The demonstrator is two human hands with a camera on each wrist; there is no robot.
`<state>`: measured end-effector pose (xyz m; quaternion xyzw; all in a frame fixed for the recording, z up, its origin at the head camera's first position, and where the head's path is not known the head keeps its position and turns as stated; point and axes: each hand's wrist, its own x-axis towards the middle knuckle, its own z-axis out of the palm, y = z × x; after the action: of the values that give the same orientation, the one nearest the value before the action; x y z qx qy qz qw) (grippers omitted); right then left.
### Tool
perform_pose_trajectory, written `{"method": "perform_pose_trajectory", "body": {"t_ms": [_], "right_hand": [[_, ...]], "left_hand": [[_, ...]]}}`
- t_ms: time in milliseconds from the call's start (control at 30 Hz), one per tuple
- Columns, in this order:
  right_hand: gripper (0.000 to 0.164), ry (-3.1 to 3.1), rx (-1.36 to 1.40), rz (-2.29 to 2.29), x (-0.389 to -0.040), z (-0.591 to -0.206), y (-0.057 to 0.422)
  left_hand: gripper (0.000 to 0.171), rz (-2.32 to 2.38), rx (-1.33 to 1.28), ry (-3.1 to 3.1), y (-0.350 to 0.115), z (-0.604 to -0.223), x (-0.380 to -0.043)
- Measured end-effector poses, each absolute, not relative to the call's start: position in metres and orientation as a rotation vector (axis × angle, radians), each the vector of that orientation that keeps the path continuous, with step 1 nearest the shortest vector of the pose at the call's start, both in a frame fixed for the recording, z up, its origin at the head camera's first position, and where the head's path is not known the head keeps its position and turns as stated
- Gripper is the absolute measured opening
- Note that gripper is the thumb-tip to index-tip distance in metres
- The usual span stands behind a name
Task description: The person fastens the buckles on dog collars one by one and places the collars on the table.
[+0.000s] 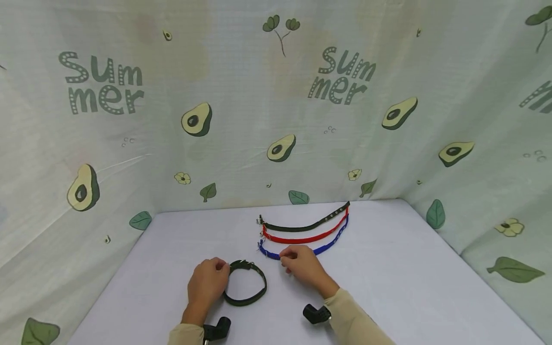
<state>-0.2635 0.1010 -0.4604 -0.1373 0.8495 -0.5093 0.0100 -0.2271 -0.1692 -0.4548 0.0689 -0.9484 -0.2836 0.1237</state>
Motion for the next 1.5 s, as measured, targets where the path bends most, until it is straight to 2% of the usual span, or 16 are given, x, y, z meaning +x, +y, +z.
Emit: {"method": "perform_pose_trajectory", "body": {"t_ms": [433,633,1200,1500], "right_hand": [[0.016,2.730,-0.115,-1.752,-0.287,-0.461,0.160],[0.017,2.809,0.046,-1.734,-0.291,-0.464,0.184],[0.023,2.845,0.238,-1.706,-0.294,-0.469,0.227],[0.025,2.873,0.269,-1.688,-0.298,-0.468,0.231]], "left_hand": [[0.010,-0.723,0.027,-2.602,-0.147,-0.455,-0.226],[0.010,-0.745,-0.066,-2.572,-0.126,-0.452,-0.231],[0.010,-0.833,-0.245,-2.690,-0.067,-0.453,-0.233],[0.010,-0.866,-0.279,-2.722,-0.047,-0.450,-0.240]]}}
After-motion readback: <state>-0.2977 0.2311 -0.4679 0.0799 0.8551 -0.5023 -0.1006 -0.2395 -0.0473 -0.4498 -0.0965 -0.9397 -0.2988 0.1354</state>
